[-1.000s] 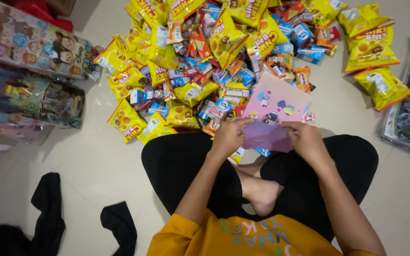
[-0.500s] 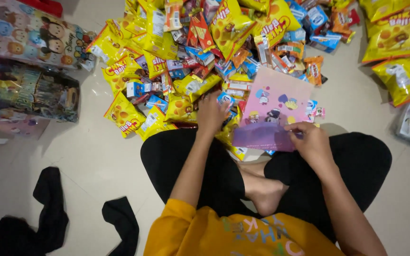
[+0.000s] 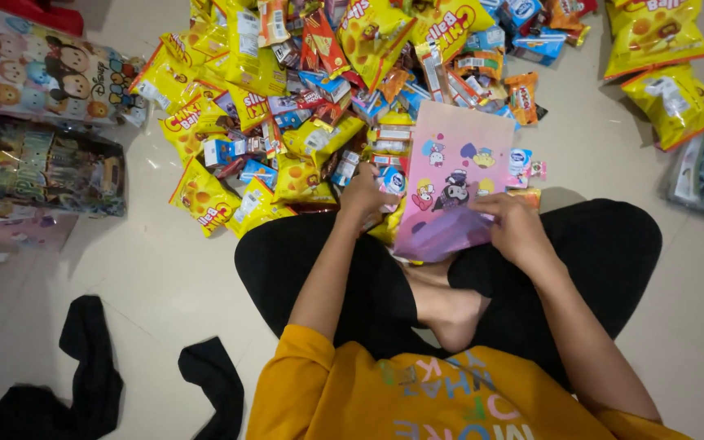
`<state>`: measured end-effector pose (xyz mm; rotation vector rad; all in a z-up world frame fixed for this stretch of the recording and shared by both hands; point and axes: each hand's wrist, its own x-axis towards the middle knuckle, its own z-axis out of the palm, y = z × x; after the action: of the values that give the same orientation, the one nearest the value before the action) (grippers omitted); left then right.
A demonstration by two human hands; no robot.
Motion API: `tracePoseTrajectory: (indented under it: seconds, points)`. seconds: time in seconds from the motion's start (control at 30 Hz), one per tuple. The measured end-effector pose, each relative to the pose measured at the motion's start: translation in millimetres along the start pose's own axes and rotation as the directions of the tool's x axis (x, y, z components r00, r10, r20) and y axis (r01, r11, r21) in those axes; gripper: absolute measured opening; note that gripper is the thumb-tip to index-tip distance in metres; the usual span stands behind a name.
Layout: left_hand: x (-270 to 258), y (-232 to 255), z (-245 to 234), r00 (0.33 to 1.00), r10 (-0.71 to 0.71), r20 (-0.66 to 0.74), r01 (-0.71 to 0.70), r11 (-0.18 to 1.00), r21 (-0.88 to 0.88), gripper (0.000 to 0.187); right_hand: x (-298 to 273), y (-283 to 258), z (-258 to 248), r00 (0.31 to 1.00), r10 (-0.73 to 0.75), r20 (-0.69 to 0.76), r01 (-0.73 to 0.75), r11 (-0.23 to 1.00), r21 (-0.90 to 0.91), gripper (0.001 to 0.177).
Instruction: Packing small snack packets and cards into plastic bags from a large pile on the floor.
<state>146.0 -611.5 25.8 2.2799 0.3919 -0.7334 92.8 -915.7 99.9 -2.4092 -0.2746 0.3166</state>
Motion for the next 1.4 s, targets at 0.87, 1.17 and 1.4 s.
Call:
tracePoseTrajectory:
  seconds: [0.87, 1.17, 1.4]
  points:
    - [-139, 89, -53, 0.874, 0.367, -0.319, -0.474, 0.496, -0.728, 0.074, -9, 15, 7, 0.973, 0.07, -0.218, -0.046, 0.992, 0.114, 0.018]
    - [-159, 112, 4, 0.781, 0.612, -0.126, -0.513, 0.512, -0.689, 0.068, -8, 36, 23, 0.989, -0.057, -0.14, 0.095, 0.953, 0.288, 0.058]
    - [-153, 115, 29, 0.794, 0.607, -0.038, -0.581, 0.776, 0.246, 0.052, -18, 23, 1, 0.992, -0.083, -0.1, 0.11, 0.944, 0.311, 0.074]
